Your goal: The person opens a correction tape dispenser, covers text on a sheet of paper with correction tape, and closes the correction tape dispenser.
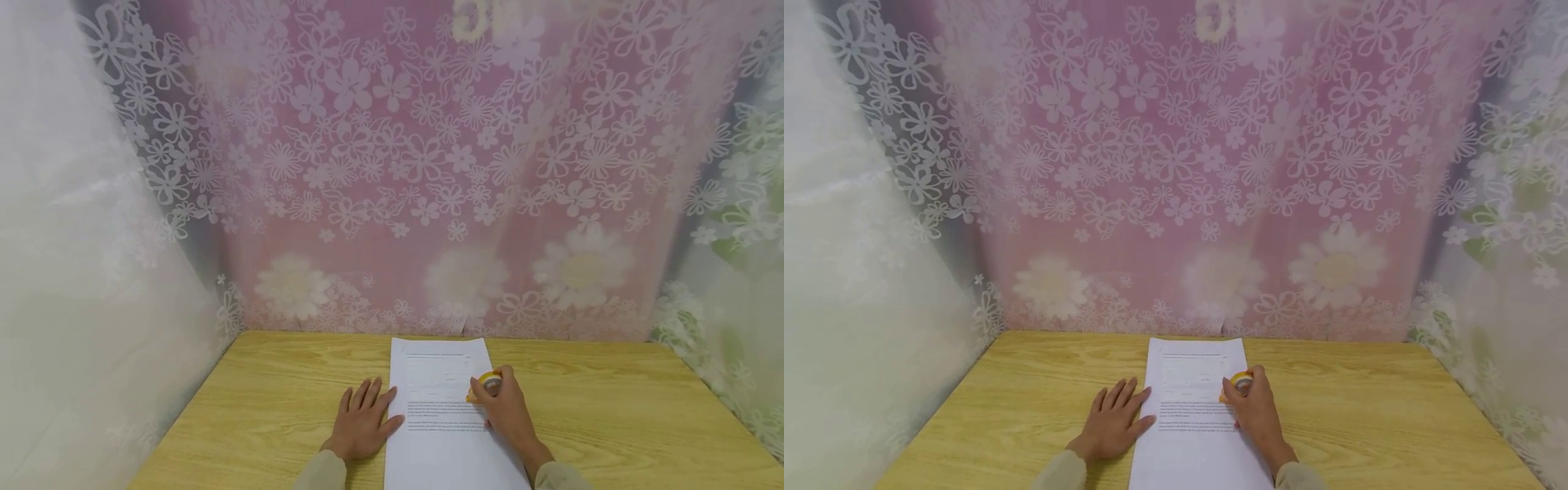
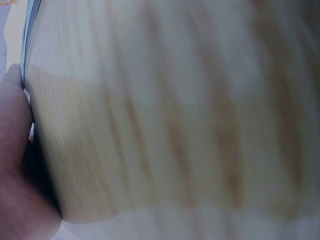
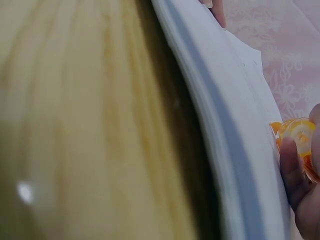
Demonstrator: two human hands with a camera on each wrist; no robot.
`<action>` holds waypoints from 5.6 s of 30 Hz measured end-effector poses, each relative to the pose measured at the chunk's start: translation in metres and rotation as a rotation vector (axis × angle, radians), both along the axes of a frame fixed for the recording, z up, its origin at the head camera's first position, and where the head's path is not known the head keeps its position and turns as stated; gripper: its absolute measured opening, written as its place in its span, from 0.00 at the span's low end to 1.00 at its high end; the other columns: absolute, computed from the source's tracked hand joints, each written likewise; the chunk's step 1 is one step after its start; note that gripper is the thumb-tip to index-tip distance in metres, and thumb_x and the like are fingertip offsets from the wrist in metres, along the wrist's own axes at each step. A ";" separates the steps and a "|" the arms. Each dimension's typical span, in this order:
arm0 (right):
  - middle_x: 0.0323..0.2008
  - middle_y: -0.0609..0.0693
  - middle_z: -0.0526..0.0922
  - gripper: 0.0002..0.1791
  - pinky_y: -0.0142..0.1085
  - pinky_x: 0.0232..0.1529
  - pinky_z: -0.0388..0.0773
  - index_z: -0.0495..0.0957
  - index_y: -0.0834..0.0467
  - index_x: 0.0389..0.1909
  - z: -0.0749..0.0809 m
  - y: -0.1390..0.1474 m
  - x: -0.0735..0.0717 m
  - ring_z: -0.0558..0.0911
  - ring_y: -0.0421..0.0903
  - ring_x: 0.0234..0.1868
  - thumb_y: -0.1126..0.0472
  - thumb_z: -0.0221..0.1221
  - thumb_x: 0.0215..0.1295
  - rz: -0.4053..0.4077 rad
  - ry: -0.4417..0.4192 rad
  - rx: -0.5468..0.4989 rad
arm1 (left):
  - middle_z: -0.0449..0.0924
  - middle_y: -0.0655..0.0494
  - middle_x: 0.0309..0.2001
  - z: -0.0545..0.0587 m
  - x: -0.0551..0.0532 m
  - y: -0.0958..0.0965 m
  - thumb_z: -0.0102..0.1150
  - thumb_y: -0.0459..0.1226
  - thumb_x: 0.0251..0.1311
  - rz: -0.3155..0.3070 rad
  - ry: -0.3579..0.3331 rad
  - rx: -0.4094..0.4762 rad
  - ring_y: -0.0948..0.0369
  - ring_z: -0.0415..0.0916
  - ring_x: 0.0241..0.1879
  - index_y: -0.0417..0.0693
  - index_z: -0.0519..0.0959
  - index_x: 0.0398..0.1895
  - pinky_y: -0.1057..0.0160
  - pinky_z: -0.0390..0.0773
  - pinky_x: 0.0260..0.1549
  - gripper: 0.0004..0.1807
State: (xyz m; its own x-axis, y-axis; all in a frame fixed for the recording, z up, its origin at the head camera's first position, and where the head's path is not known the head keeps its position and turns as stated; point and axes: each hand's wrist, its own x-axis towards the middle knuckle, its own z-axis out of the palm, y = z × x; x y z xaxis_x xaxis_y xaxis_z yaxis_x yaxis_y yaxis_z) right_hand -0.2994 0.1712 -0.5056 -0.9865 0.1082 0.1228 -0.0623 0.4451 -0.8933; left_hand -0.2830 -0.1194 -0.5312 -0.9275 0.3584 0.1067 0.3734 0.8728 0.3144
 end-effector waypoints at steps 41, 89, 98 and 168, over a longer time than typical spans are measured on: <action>0.42 0.60 0.71 0.25 0.33 0.31 0.74 0.62 0.67 0.50 0.003 0.007 -0.003 0.75 0.48 0.35 0.56 0.61 0.65 0.002 0.051 0.071 | 0.50 0.48 0.74 0.001 0.002 0.001 0.30 0.64 0.68 -0.002 0.006 0.014 0.47 0.42 0.72 0.60 0.61 0.72 0.38 0.38 0.64 0.35; 0.39 0.61 0.72 0.22 0.36 0.15 0.74 0.60 0.65 0.47 0.004 0.022 -0.001 0.75 0.47 0.27 0.55 0.59 0.67 -0.014 0.016 0.039 | 0.50 0.49 0.74 -0.003 0.001 -0.001 0.29 0.65 0.67 -0.006 0.016 0.009 0.47 0.42 0.72 0.62 0.60 0.72 0.38 0.37 0.64 0.36; 0.41 0.64 0.73 0.32 0.38 0.15 0.76 0.55 0.67 0.58 0.001 0.026 0.000 0.77 0.48 0.21 0.50 0.57 0.68 -0.054 -0.036 -0.021 | 0.50 0.48 0.74 0.000 0.001 -0.001 0.29 0.65 0.67 -0.004 0.005 0.004 0.47 0.41 0.72 0.62 0.60 0.72 0.38 0.37 0.64 0.36; 0.37 0.55 0.74 0.29 0.34 0.16 0.74 0.61 0.59 0.50 -0.008 -0.098 0.000 0.76 0.42 0.18 0.44 0.62 0.62 0.053 0.025 -0.061 | 0.50 0.46 0.73 0.007 0.004 0.001 0.32 0.62 0.69 -0.017 0.012 -0.025 0.45 0.44 0.71 0.61 0.59 0.73 0.36 0.41 0.63 0.34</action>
State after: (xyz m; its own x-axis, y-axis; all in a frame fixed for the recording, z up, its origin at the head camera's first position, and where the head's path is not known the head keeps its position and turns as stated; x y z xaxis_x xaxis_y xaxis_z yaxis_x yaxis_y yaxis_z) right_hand -0.2999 0.0735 -0.5133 -0.9878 0.0639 0.1421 -0.1069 0.3858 -0.9164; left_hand -0.2790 -0.1188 -0.5239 -0.9200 0.3765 0.1090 0.3917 0.8739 0.2879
